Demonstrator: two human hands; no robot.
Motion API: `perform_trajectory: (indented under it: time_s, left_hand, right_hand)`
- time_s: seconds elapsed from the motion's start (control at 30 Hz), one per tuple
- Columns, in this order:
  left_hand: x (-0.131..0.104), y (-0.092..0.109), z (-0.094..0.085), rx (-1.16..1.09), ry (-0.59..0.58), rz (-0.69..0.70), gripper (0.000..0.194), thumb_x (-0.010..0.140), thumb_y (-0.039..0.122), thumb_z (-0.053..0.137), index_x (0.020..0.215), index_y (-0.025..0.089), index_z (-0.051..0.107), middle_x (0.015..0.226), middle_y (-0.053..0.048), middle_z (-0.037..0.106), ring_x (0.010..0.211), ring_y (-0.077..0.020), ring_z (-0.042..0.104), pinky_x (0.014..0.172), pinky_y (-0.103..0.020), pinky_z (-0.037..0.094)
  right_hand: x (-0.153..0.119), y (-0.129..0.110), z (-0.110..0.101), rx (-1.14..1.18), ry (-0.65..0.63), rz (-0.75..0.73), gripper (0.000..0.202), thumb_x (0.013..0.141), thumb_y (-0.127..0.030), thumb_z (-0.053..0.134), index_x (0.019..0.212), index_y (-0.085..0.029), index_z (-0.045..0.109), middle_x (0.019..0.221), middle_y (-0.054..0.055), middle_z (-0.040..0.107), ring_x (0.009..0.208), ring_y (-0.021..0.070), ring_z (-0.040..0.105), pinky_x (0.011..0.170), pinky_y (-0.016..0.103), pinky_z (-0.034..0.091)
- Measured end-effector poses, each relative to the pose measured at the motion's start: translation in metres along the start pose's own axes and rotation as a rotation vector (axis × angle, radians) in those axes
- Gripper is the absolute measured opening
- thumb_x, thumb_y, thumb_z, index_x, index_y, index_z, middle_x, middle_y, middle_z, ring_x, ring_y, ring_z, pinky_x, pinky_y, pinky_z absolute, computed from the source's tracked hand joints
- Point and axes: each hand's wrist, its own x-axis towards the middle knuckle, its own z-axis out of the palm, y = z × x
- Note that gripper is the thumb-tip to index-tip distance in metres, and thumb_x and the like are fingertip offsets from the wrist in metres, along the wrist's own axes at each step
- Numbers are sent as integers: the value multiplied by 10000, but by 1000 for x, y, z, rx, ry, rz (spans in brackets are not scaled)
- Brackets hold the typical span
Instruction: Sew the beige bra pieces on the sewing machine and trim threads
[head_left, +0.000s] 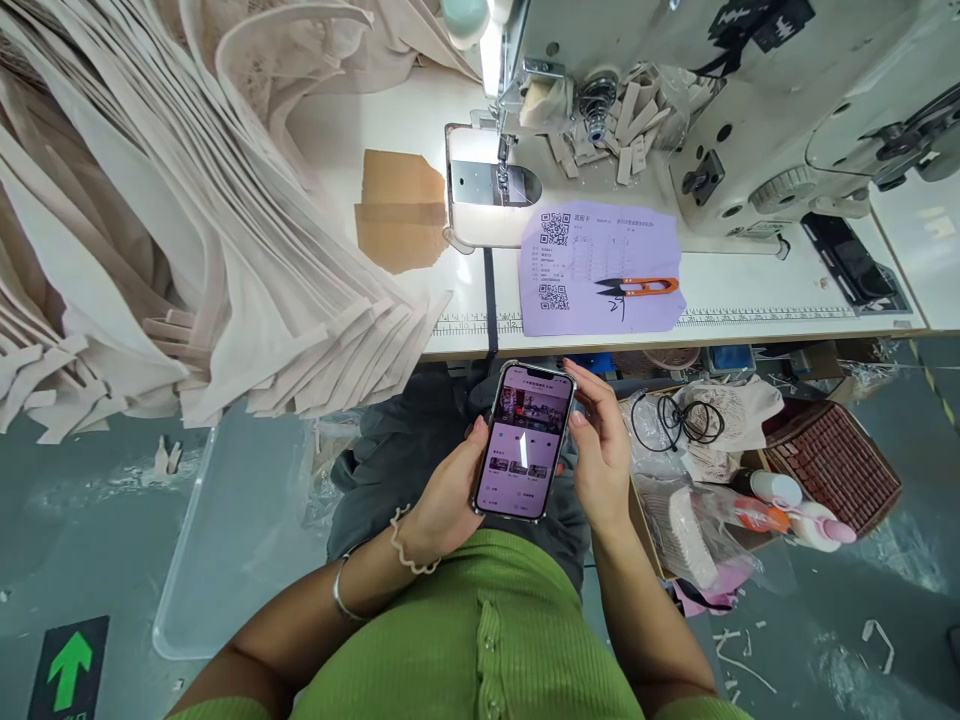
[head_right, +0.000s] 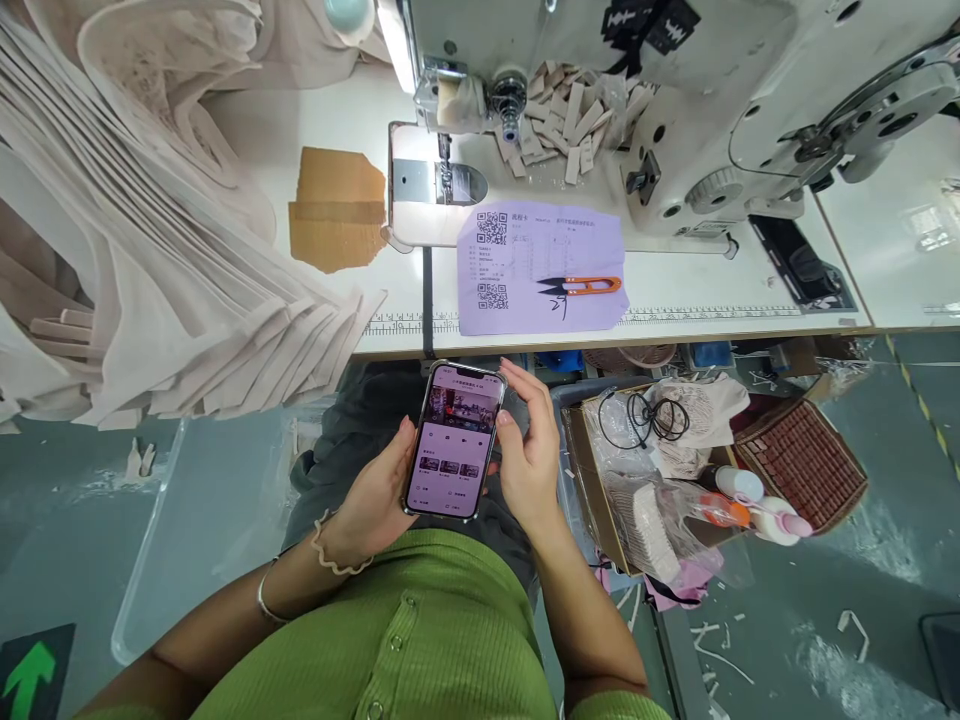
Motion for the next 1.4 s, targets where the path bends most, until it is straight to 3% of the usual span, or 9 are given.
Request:
perform_trajectory:
  time_s: [1.4]
  left_hand:
    - [0,-3,-5,7,62,-28,566,971,573,476,1352,174,604,1242,-140,706,1072,-312,703,992,-478,516]
  right_hand:
    - [0,1,0,19,-3,8,314,981,-299,507,1281,-301,600,1374,54,584,1297,238,522,1102,516,411]
